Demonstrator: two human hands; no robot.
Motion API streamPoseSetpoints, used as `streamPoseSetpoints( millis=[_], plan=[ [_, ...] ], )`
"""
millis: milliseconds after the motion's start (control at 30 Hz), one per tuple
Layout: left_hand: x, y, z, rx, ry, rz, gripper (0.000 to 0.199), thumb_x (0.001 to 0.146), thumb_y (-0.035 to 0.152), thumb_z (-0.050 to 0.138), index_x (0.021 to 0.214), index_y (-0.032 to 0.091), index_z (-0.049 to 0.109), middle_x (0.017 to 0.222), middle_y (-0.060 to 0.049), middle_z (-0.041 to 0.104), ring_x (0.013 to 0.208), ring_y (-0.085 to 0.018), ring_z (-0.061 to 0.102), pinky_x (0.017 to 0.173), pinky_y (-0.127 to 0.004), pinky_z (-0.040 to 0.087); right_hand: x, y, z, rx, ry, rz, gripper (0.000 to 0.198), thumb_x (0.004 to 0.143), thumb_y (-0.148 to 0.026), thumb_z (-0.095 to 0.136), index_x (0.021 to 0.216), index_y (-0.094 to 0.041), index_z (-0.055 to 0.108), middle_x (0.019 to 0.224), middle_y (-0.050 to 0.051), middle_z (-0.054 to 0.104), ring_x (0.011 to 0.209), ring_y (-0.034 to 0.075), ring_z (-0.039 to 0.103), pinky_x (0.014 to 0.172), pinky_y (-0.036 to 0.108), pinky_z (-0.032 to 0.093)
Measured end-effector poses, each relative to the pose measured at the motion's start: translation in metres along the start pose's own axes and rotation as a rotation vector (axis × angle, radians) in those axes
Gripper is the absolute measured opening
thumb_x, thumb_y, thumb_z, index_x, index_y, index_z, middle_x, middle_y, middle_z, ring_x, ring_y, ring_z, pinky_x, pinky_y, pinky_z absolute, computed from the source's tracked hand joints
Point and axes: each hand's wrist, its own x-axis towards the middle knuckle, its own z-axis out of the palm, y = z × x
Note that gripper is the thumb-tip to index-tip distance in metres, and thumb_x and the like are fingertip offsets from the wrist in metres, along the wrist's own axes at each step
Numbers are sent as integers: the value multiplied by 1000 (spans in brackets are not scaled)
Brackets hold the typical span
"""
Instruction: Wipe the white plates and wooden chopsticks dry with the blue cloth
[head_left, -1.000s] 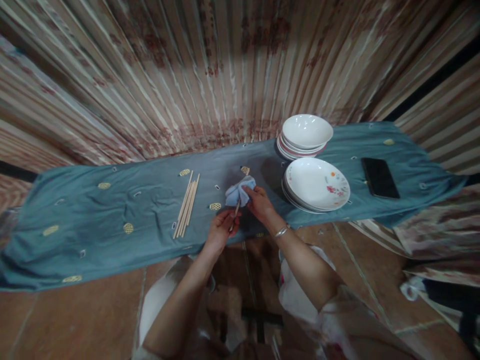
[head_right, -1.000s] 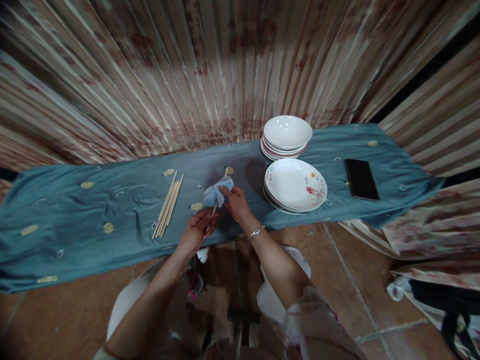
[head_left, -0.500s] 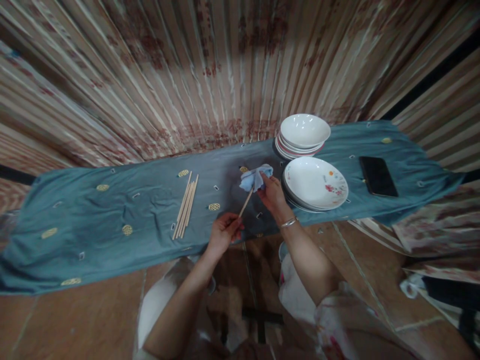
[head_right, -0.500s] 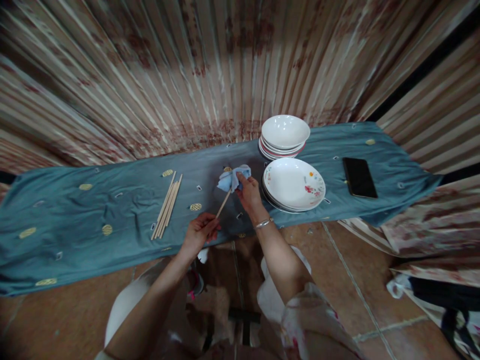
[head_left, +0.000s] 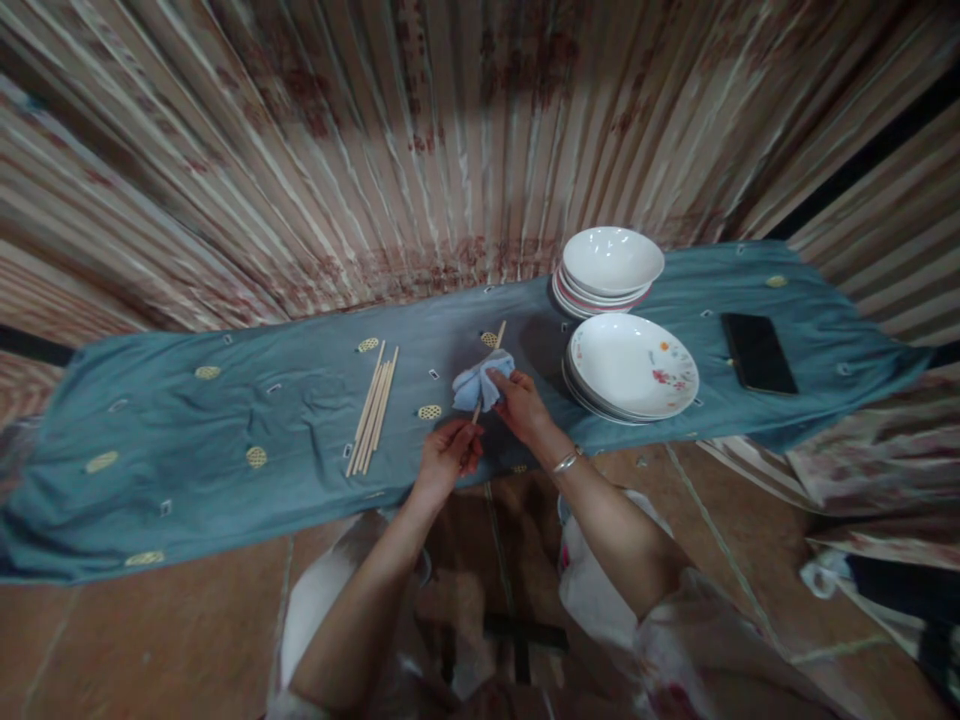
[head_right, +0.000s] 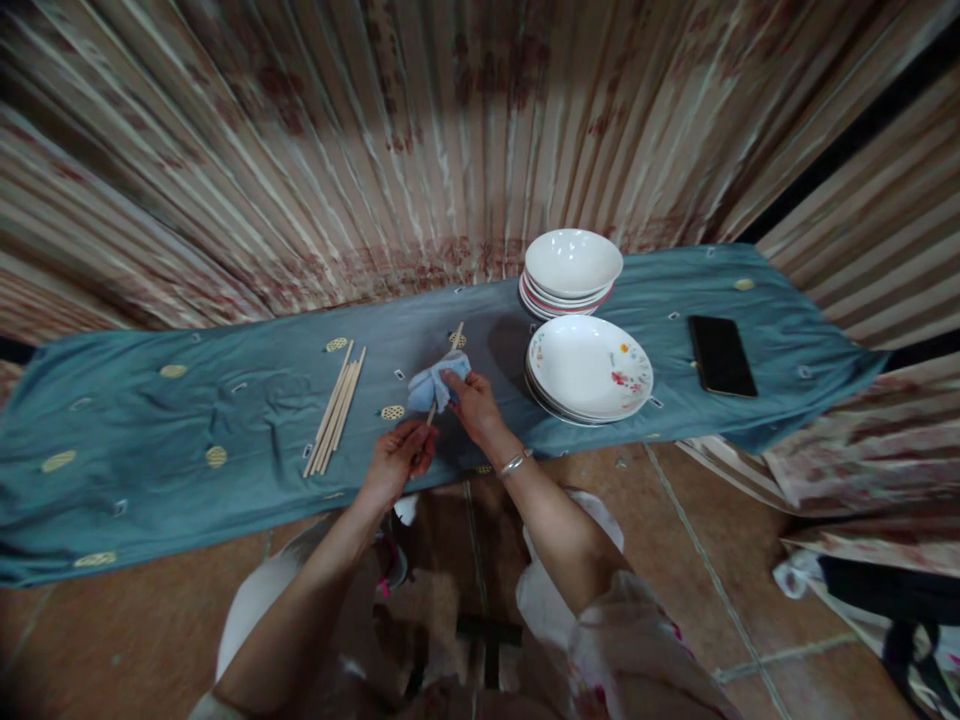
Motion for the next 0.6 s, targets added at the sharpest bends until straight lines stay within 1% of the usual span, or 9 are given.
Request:
streamPoseSetpoints(
  millis=[167,367,467,600],
  plan=[
    [1,1,0,-21,-10,19,44,69,58,69,78,15,61,50,6,52,31,-5,37,34,-21,19,-6,8,7,50,-10,36,34,52,-41,84,60,-18,60,54,-6,60,49,6,52,49,19,42],
    [0,-1,0,-16,-59,19,43,72,58,67,77,16,60,46,7,49,31,-4,34,34,-21,18,-2,-2,4,65,29,12,33,51,-40,84,62,-19,61,55,-6,62,51,7,54,51,20,43],
    [-3,-3,2,-10,-82,3,43,73,58,66,75,16,59,44,7,47,30,-4,33,35,-21,16,3,-10,1,75,66,-19,30,54,-36,82,64,-20,59,55,-7,61,50,8,53,52,22,45],
    [-6,-6,3,-15,-114,-41,44,72,59,67,75,16,59,44,7,48,30,-5,33,35,-21,16,10,-22,-7,30,88,-78,19,66,-32,73,64,-22,57,56,-4,59,55,11,55,53,25,47]
  ],
)
